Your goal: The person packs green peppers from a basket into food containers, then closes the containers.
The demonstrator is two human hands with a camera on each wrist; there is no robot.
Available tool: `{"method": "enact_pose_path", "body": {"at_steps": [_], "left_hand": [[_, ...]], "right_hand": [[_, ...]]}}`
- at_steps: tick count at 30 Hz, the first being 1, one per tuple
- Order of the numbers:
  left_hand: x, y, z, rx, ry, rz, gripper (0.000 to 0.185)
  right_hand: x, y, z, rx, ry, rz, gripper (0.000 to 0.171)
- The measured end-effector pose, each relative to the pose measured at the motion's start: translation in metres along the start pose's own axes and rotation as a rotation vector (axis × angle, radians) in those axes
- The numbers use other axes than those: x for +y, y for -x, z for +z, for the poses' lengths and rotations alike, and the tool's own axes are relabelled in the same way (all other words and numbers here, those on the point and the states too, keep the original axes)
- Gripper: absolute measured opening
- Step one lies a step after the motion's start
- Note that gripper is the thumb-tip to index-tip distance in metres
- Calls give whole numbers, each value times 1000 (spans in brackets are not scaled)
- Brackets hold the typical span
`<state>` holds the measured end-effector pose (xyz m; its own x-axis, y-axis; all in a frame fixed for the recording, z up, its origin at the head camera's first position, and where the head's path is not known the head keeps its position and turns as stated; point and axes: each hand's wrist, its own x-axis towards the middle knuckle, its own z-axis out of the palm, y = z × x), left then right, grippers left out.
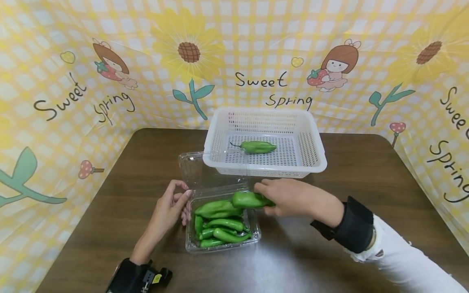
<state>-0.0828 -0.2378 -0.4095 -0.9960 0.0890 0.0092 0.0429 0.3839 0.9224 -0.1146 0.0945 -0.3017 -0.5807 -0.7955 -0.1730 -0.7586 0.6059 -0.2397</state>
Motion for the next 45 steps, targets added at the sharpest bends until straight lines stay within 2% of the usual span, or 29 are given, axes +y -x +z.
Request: {"method": "enact_pose_path", "body": {"at_steps": [6, 14, 19, 31, 36, 39, 45], "left_hand": [[0, -1, 0, -4, -8, 5, 24], [1, 0, 0, -6, 11, 1, 20], [0, 1, 1, -6, 9, -1, 21], [0, 0, 3, 6, -6, 14, 19], [-1, 0, 3, 14, -15, 8, 19], [-1, 0, 3, 12, -17, 6, 19], [0, -1, 2, 2, -9, 13, 19]], "right_hand": [[-20, -18, 17, -22, 25, -84, 31], [-37, -37, 35, -31, 101, -102, 30], [-42, -42, 43, -28, 140, -109, 27], [-49, -44, 56, 116, 221, -132, 30], [-50, -45, 58, 144, 259, -128, 33], [-49, -45, 57, 161, 251, -121, 33], [-43, -43, 55, 199, 167, -137, 25]]}}
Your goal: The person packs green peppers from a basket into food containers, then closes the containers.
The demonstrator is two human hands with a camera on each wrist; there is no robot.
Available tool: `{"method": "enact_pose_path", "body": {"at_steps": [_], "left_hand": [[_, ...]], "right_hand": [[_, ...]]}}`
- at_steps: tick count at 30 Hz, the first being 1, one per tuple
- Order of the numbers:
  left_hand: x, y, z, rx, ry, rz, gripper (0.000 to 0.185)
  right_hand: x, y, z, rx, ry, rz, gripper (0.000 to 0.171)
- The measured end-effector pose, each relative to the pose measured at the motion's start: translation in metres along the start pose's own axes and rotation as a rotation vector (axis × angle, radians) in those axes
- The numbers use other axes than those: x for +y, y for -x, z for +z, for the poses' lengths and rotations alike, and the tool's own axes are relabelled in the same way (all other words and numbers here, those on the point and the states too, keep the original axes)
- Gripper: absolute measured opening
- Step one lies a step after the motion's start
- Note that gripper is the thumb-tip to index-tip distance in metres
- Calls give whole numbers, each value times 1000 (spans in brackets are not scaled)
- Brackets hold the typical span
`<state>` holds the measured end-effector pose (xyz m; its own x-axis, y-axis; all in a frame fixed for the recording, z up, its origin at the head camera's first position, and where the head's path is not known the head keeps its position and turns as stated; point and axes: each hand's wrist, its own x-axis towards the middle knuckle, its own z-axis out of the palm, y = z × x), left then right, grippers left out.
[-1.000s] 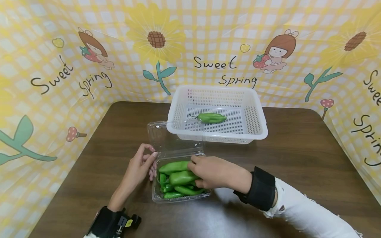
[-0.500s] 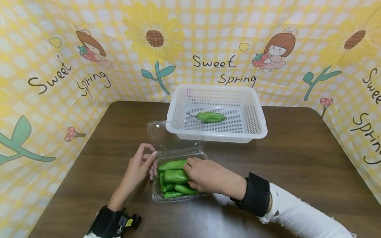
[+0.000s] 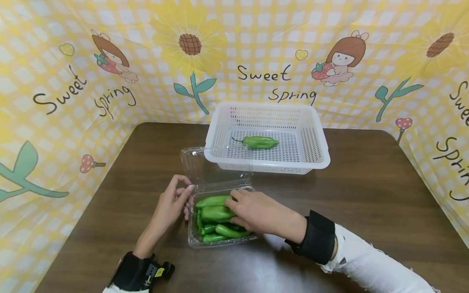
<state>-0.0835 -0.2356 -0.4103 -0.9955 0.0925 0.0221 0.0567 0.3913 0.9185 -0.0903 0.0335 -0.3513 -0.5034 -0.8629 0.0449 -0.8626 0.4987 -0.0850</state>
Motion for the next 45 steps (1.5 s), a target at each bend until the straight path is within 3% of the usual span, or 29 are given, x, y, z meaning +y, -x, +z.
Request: {"method": "enact_pose_path", "body": {"at_steps": [7, 18, 27, 35, 45], "left_hand": [[-1, -1, -1, 2, -12, 10, 19], [0, -2, -1, -3, 0, 4, 19], [0, -2, -1, -1, 5, 4, 18], [-1, -1, 0, 0, 20, -3, 18], [0, -2, -1, -11, 9, -6, 18]], "right_hand": [[4, 0, 0, 38, -9, -39, 22], [13, 1, -2, 59, -5, -19, 27], [11, -3, -2, 30, -7, -56, 47], [33, -2, -36, 177, -89, -5, 37], [80, -6, -89, 273, -120, 74, 27]]}}
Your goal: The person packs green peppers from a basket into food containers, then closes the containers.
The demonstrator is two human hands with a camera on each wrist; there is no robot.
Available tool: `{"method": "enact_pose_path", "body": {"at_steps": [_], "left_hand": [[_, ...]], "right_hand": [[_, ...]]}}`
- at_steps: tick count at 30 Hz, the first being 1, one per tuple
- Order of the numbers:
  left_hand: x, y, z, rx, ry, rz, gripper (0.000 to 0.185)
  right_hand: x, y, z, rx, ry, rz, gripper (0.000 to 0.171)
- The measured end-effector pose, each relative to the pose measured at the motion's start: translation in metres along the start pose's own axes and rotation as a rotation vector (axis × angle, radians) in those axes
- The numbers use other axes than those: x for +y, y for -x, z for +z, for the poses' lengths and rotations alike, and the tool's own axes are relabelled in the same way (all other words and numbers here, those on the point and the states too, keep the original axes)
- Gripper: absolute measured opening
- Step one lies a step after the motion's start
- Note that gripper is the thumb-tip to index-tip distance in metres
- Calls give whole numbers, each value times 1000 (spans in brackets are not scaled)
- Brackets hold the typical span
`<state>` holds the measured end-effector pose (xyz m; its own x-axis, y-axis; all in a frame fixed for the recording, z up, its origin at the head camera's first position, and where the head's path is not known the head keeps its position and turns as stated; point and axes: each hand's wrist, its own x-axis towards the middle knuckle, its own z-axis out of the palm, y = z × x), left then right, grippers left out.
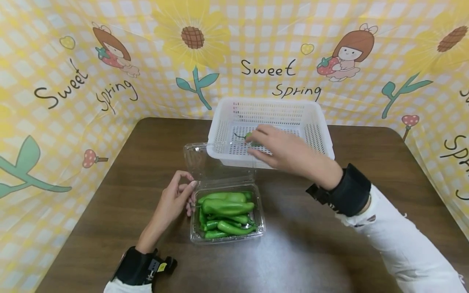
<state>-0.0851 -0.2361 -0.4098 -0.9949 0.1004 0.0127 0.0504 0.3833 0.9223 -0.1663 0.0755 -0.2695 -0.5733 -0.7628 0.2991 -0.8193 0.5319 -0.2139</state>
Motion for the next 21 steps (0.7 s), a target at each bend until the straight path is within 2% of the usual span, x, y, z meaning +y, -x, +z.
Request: {"method": "enact_pose_path", "body": {"at_steps": [7, 10, 13, 21], "left_hand": [[0, 0, -1, -3, 6, 1, 18], [-1, 1, -1, -1, 5, 5, 17], [0, 1, 0, -1, 5, 4, 17], [1, 1, -1, -1, 11, 0, 18]], "right_hand": [[28, -17, -15, 62, 45, 53, 22], [40, -26, -17, 61, 61, 82, 21], [52, -35, -17, 19, 70, 125, 22], [84, -59, -11, -179, 113, 209, 31]]}}
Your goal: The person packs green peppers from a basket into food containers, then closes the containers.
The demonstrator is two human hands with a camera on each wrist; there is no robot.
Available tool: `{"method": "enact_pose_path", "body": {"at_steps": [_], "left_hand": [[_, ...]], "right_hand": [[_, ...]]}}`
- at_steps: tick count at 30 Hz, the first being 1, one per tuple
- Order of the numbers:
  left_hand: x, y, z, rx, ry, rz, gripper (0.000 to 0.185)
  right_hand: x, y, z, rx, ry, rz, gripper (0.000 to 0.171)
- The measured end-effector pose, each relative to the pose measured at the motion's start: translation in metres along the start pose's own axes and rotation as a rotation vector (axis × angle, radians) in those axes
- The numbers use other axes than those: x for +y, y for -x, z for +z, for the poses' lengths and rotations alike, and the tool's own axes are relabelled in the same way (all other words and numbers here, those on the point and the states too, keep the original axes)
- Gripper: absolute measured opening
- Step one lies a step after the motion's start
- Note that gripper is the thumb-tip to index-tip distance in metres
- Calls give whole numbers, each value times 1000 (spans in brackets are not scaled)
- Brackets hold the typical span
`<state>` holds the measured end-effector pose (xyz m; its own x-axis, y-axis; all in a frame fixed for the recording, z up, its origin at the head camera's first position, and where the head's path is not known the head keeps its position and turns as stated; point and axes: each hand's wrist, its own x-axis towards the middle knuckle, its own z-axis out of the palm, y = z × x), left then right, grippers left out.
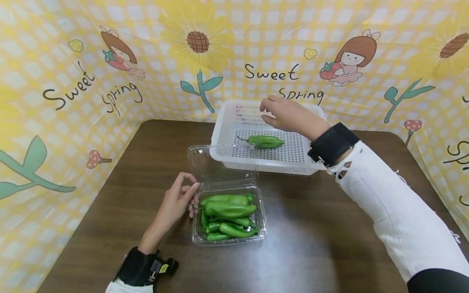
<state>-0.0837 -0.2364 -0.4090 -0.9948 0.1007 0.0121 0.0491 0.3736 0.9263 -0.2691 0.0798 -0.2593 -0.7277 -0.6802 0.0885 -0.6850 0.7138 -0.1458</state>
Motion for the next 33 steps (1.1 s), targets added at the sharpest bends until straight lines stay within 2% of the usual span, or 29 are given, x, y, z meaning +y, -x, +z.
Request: {"method": "enact_pose_path", "body": {"at_steps": [5, 11, 16, 19, 23, 27, 33], "left_hand": [[-2, 1, 0, -6, -6, 5, 19], [-3, 1, -1, -1, -9, -1, 20], [-2, 0, -1, -7, -10, -5, 20], [-1, 0, -1, -6, -11, -2, 21], [0, -1, 0, -3, -9, -6, 19], [1, -1, 1, -3, -11, -11, 17], [1, -3, 2, 0, -15, 3, 18]], "right_hand": [[15, -19, 10, -163, -60, 36, 49], [28, -38, 34, -339, -73, 76, 73], [30, -47, 51, -461, -31, 188, 80], [30, -51, 60, -529, -7, 243, 79], [29, -53, 71, -569, -9, 245, 74], [29, -52, 80, -577, 4, 242, 60], [32, -53, 90, -540, 38, 229, 39]]}}
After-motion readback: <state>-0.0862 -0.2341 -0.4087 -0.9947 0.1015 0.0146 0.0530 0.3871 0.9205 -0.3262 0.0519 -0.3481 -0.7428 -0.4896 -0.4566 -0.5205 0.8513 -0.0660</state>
